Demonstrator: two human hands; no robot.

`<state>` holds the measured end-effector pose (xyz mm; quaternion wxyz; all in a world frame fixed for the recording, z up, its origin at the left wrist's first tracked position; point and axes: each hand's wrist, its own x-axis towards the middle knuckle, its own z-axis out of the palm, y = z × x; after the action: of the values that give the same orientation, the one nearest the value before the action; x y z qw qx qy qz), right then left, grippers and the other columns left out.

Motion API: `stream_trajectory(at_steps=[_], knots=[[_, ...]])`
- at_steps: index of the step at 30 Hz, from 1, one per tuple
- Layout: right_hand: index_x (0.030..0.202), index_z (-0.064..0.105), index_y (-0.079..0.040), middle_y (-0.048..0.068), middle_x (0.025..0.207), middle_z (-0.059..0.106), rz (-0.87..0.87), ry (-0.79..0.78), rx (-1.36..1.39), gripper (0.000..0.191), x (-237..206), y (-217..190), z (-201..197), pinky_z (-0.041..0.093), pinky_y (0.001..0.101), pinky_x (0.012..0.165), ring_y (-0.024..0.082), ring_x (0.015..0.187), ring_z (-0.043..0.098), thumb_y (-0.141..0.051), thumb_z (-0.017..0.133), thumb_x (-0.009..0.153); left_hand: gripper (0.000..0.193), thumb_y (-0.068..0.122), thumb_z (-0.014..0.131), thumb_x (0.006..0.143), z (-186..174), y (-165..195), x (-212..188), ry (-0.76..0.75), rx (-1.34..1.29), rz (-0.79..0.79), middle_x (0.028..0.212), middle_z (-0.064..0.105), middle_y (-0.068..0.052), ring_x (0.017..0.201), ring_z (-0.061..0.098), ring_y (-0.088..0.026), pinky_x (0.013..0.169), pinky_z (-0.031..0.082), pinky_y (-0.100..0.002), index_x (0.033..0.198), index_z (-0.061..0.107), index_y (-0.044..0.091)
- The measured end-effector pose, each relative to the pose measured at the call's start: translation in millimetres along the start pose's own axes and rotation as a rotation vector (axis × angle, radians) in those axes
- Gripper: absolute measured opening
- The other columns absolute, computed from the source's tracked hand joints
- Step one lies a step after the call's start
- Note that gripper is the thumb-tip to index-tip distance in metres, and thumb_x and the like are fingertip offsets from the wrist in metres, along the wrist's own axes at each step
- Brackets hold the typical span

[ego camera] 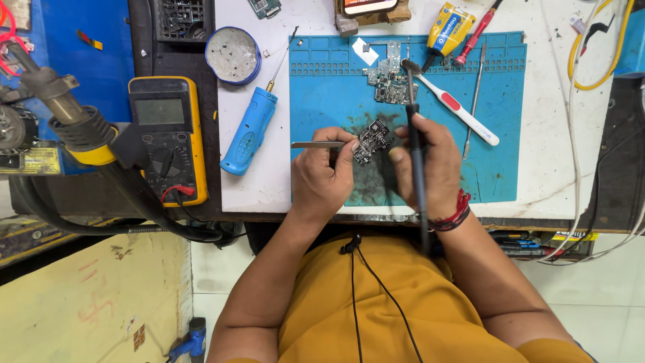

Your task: The person solders components onto a small circuit board at a repair workbench, holding the board with tweezers in one hand and a soldering iron in the other. They reposition the board on the mat, apply solder to multiple points, and occasionally set the board down before picking it up again to continue working.

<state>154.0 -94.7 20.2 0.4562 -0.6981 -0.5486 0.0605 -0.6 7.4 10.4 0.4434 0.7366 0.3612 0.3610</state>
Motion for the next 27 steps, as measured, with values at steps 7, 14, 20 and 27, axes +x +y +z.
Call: stream_trajectory(at_steps=[7, 14, 20, 27], knots=[[0.103, 0.067, 0.000, 0.014, 0.091, 0.070, -0.079, 0.018, 0.046, 0.009, -7.6, 6.1, -7.5, 0.051, 0.0338, 0.067, 0.028, 0.075, 0.068, -0.005, 0.072, 0.098, 0.010, 0.011, 0.071, 0.100, 0.5, -2.3, -0.3, -0.024, 0.041, 0.014, 0.082, 0.072, -0.005, 0.066, 0.071, -0.018, 0.060, 0.053, -0.032, 0.104, 0.062, 0.008], [0.091, 0.065, -0.002, 0.012, 0.081, 0.068, -0.098, -0.012, 0.051, 0.006, -2.1, 2.5, -9.0, 0.048, 0.0342, 0.063, 0.026, 0.066, 0.064, -0.003, 0.071, 0.089, 0.009, 0.012, 0.071, 0.099, 0.3, -1.1, 1.7, -0.041, 0.065, -0.004, 0.077, 0.071, -0.004, 0.061, 0.069, -0.017, 0.056, 0.051, -0.032, 0.102, 0.063, 0.009], [0.090, 0.063, -0.003, 0.012, 0.083, 0.069, -0.117, -0.035, 0.075, 0.007, -1.8, 2.6, -8.6, 0.049, 0.0346, 0.064, 0.027, 0.068, 0.065, -0.004, 0.070, 0.090, 0.010, 0.011, 0.071, 0.100, 0.5, -1.9, 0.8, -0.026, 0.062, 0.018, 0.076, 0.069, -0.004, 0.061, 0.068, -0.017, 0.056, 0.051, -0.032, 0.103, 0.063, 0.009], [0.090, 0.063, -0.003, 0.011, 0.082, 0.069, -0.118, -0.036, 0.068, 0.007, -4.0, 3.1, -8.8, 0.049, 0.0348, 0.063, 0.027, 0.068, 0.065, -0.004, 0.071, 0.090, 0.010, 0.011, 0.072, 0.099, 1.4, -3.7, -0.7, -0.027, 0.069, 0.026, 0.078, 0.070, -0.004, 0.060, 0.067, -0.017, 0.057, 0.050, -0.033, 0.103, 0.063, 0.009]])
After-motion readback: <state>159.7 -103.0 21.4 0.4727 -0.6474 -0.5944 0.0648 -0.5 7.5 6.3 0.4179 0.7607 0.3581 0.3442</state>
